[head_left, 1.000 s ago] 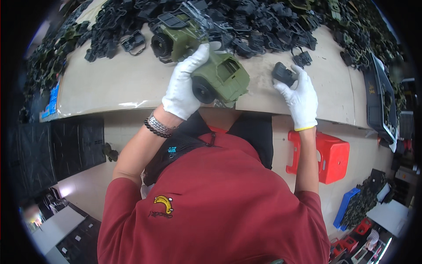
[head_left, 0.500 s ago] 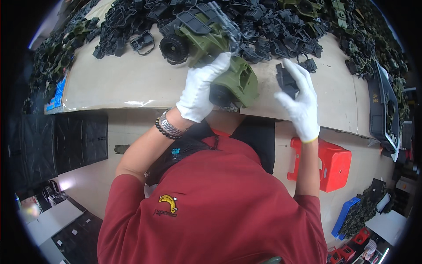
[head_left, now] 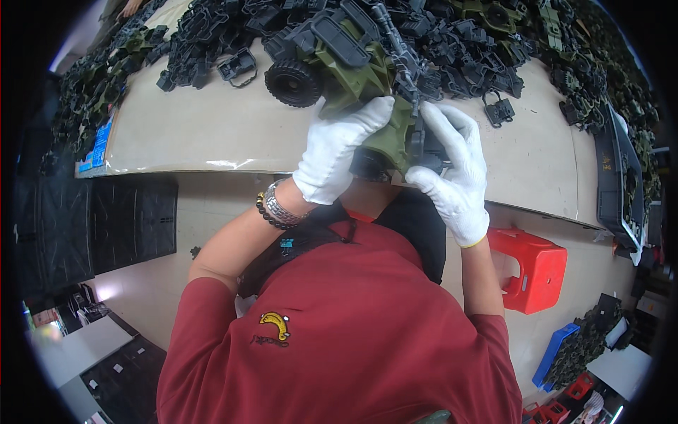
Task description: Sorting and inspecting green and black plastic toy vehicle components on a factory assembly table.
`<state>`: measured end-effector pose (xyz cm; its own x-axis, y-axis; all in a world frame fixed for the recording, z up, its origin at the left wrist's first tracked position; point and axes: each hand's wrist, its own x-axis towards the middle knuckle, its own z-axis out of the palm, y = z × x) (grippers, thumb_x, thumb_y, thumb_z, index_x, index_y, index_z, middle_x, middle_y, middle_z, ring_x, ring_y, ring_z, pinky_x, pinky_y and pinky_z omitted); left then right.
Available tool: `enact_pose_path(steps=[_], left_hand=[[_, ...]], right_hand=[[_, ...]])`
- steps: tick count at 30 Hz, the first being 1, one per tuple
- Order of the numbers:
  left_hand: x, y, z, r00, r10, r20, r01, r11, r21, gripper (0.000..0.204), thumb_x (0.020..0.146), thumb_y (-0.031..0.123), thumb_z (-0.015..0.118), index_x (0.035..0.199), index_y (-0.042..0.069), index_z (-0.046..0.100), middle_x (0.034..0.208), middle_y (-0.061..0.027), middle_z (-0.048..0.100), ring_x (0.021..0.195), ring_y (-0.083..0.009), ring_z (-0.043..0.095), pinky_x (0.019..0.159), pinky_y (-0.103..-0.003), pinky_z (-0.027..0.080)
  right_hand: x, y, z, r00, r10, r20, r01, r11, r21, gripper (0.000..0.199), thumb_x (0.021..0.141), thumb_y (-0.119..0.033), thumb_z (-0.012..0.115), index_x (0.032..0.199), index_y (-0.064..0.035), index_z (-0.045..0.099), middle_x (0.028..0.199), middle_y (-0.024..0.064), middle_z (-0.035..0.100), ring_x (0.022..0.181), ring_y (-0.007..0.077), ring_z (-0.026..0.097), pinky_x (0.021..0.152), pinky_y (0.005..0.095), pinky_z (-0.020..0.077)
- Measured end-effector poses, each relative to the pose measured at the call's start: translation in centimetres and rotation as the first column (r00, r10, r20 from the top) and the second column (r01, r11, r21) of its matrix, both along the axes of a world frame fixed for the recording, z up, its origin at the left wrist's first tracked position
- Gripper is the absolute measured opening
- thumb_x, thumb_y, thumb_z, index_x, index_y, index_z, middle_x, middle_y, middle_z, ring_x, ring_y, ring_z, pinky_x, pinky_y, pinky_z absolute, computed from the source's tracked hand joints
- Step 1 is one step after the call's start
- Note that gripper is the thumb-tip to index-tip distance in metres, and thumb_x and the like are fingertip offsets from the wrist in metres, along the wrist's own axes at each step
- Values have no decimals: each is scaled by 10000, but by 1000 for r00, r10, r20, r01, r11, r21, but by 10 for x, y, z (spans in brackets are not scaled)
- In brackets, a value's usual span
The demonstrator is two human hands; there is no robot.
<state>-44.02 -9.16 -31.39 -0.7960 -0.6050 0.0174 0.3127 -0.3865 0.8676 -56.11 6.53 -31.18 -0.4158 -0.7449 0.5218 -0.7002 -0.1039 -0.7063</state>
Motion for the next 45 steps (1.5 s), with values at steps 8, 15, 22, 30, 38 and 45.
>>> enact_pose_path(steps=[8, 15, 22, 30, 38, 45], left_hand=[[5, 6, 8, 993, 68, 92, -31, 934, -355, 237, 965, 82, 668, 1179, -20, 679, 1144, -74, 707, 1052, -131, 656, 934, -280, 531], [6, 10, 19, 959, 190, 210, -39, 822, -568, 255, 943, 83, 703, 1178, -14, 696, 1140, -52, 717, 1012, -107, 668, 904, -285, 547], [8, 7, 8, 992, 109, 60, -83, 938, -336, 253, 946, 107, 701, 1171, -10, 707, 1141, -54, 719, 1027, -102, 659, 907, -277, 542], [13, 9, -1, 999, 22, 33, 1, 810, -586, 271, 944, 69, 698, 1205, 7, 667, 1148, -56, 703, 1029, -146, 671, 872, -319, 571], [0, 16, 47, 987, -158, -13, 139, 822, 553, 562, 1001, 554, 520, 1273, 66, 576, 1206, -98, 628, 1129, -242, 609, 970, -399, 507], [34, 46, 22, 977, -130, -168, 205, 772, 601, 542, 1019, 518, 496, 1334, 77, 517, 1226, -93, 622, 1144, -226, 595, 1004, -386, 471]], right_hand=[[1, 5, -6, 998, 54, -12, -53, 996, 72, 724, 785, -364, 794, 1402, -63, 564, 1344, 174, 519, 1210, 332, 533, 1027, 397, 436], [6, 6, -11, 947, 142, 288, -131, 990, -59, 708, 824, -369, 773, 1426, -65, 558, 1387, 165, 518, 1241, 288, 519, 1046, 366, 415], [2, 2, -7, 998, 68, 10, -68, 998, -11, 698, 826, -397, 758, 1395, -41, 568, 1386, 179, 519, 1229, 332, 518, 1045, 399, 415], [4, 12, -9, 993, 86, -84, -84, 996, 29, 733, 863, -543, 669, 1365, -20, 563, 1353, 194, 526, 1167, 389, 512, 1019, 443, 418], [24, -30, 25, 897, -237, -374, 86, 921, -379, 953, 712, -717, 700, 1362, -45, 517, 1358, 216, 501, 1184, 416, 500, 1021, 527, 393], [12, -57, 31, 923, -84, -377, -128, 854, -505, 595, 687, -421, 816, 1121, -51, 648, 1083, 128, 651, 897, 343, 609, 812, 467, 497]])
